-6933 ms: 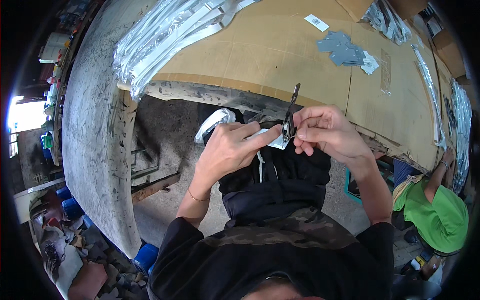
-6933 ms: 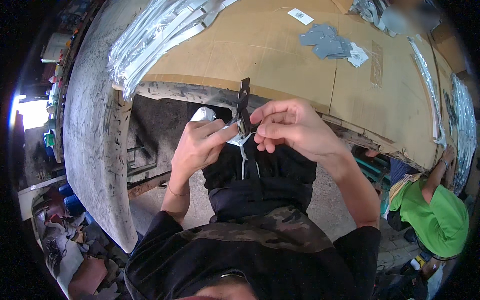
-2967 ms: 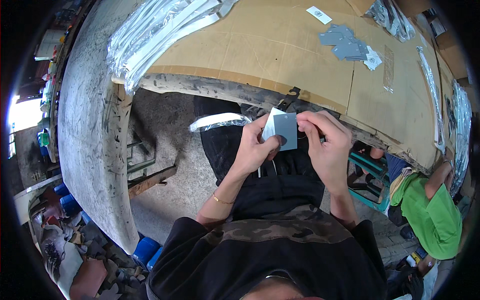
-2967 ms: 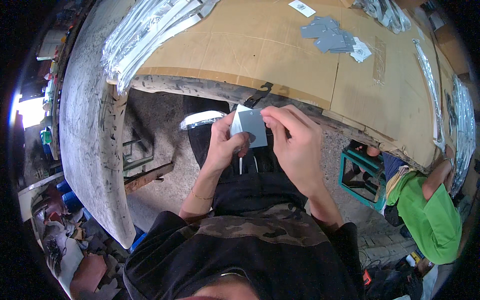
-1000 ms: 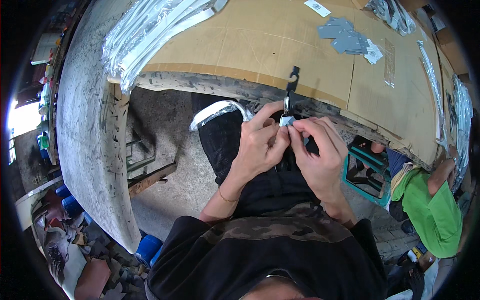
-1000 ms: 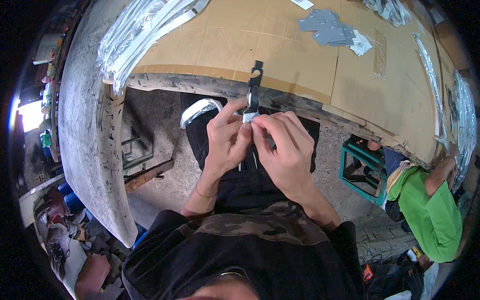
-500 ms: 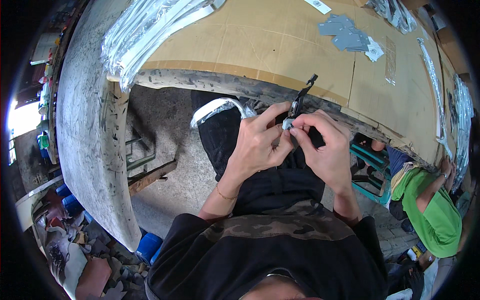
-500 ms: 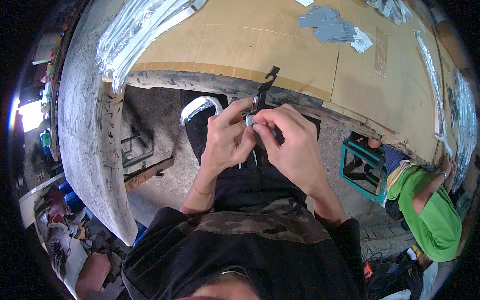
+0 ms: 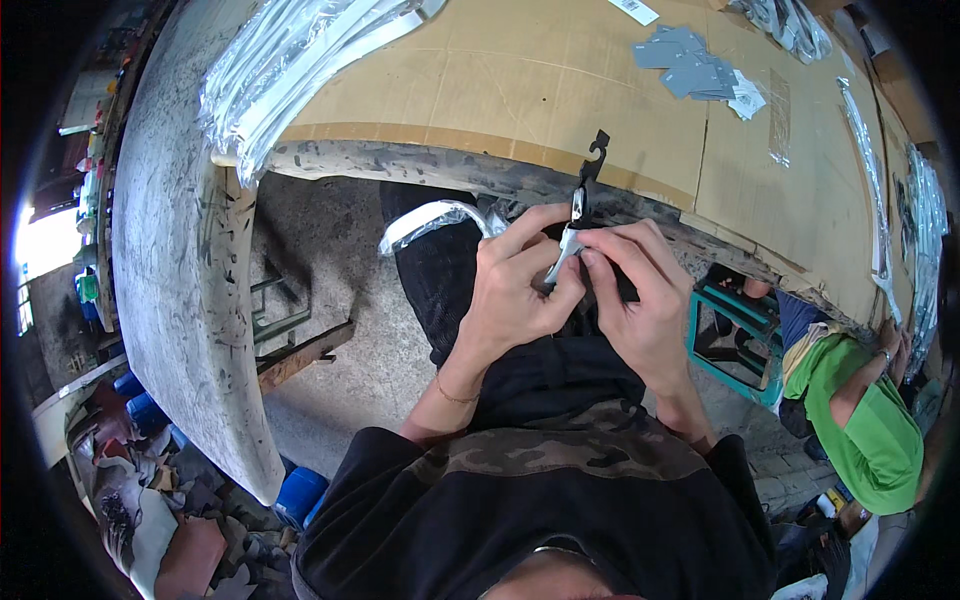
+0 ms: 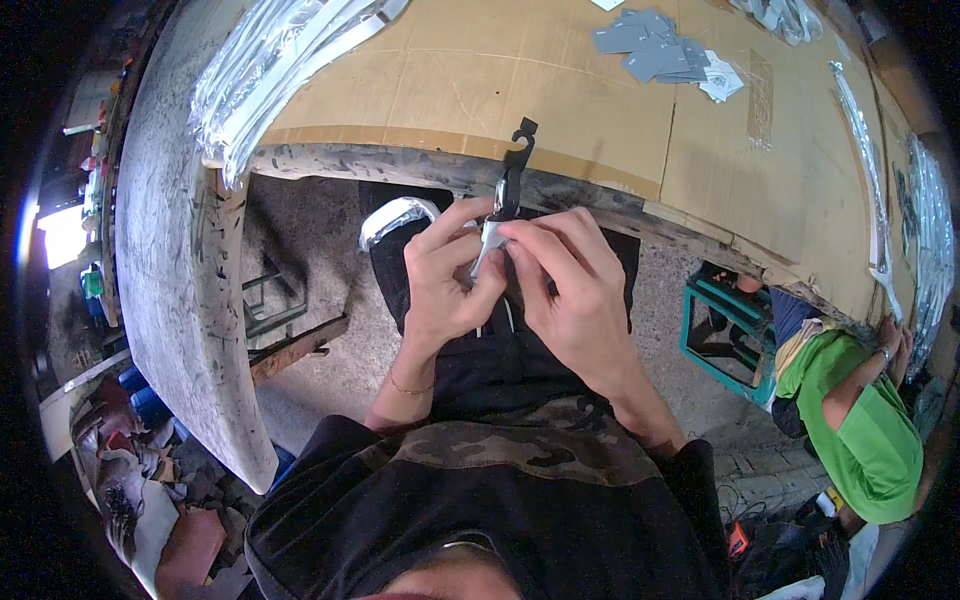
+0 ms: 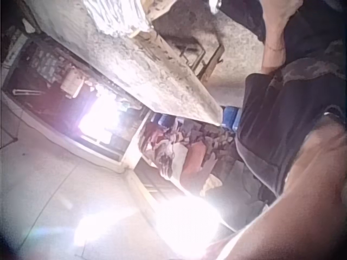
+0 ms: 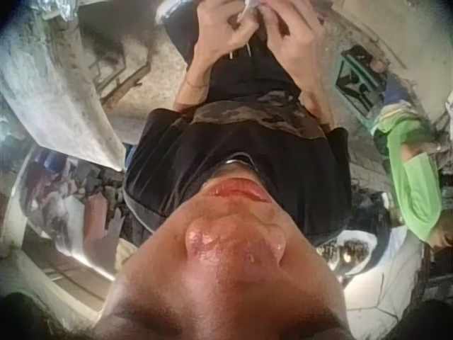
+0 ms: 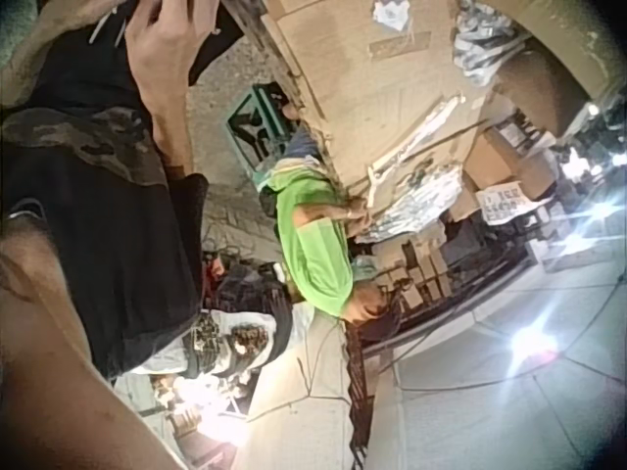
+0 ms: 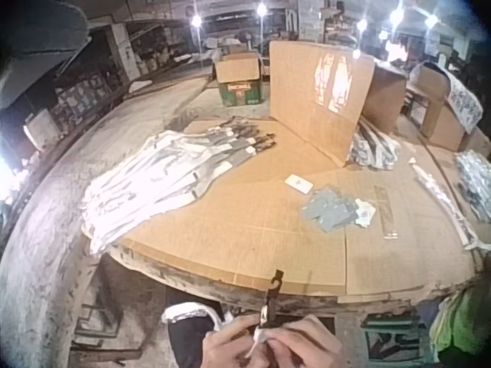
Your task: Assembling plastic and leather components onto white straps.
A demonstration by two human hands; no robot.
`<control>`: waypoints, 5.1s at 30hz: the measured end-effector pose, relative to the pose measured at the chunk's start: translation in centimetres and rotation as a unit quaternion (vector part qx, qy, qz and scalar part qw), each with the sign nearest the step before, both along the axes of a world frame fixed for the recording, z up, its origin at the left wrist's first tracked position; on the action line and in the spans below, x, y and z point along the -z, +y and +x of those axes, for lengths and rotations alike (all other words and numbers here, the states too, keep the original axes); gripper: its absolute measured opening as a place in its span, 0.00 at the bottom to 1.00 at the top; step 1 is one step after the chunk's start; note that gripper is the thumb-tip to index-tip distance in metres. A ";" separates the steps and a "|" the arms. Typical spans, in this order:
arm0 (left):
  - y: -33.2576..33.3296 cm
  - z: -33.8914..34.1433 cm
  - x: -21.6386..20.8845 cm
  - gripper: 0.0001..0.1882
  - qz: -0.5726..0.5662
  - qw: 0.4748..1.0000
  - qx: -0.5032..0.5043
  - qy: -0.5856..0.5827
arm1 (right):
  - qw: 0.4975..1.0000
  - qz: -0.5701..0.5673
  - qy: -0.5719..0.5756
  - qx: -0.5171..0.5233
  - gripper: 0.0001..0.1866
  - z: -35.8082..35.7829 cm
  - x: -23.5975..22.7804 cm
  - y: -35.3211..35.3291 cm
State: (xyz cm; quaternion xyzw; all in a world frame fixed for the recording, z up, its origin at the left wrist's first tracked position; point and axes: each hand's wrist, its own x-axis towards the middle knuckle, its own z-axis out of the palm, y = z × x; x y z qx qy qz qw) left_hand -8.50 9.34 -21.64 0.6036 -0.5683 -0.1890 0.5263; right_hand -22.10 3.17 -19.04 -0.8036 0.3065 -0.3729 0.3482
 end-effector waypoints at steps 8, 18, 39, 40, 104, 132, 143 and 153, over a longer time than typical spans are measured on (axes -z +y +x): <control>0.4 0.1 -0.2 0.07 0.046 0.997 0.011 0.058 | 0.999 -0.008 -0.033 0.002 0.11 0.2 0.6 -0.2; 0.6 0.1 0.0 0.10 0.052 0.994 0.036 0.091 | 0.999 -0.001 -0.034 -0.013 0.10 -0.2 1.2 -0.3; 0.3 0.6 -0.3 0.08 0.086 0.958 0.048 0.269 | 0.996 -0.044 -0.035 -0.070 0.16 -0.1 -0.3 -0.7; 0.3 0.6 -0.3 0.07 0.084 0.957 0.048 0.272 | 0.996 -0.050 -0.031 -0.072 0.16 0.0 -0.3 -0.7; 0.1 4.0 -2.4 0.22 0.251 0.931 0.138 0.226 | 0.929 0.296 -0.212 -0.068 0.08 2.3 -0.3 -3.7; -0.9 7.1 -6.1 0.08 0.205 0.970 0.118 0.064 | 0.976 -0.054 -0.115 -0.174 0.08 4.8 -4.2 -6.1; -1.9 11.0 -16.0 0.12 0.095 0.980 0.092 0.152 | 0.945 -0.179 -0.097 -0.257 0.07 10.3 -15.0 -9.1; -4.1 14.4 -27.2 0.13 -0.118 0.982 0.145 0.038 | 0.911 -0.120 -0.201 -0.339 0.07 15.2 -27.2 -11.4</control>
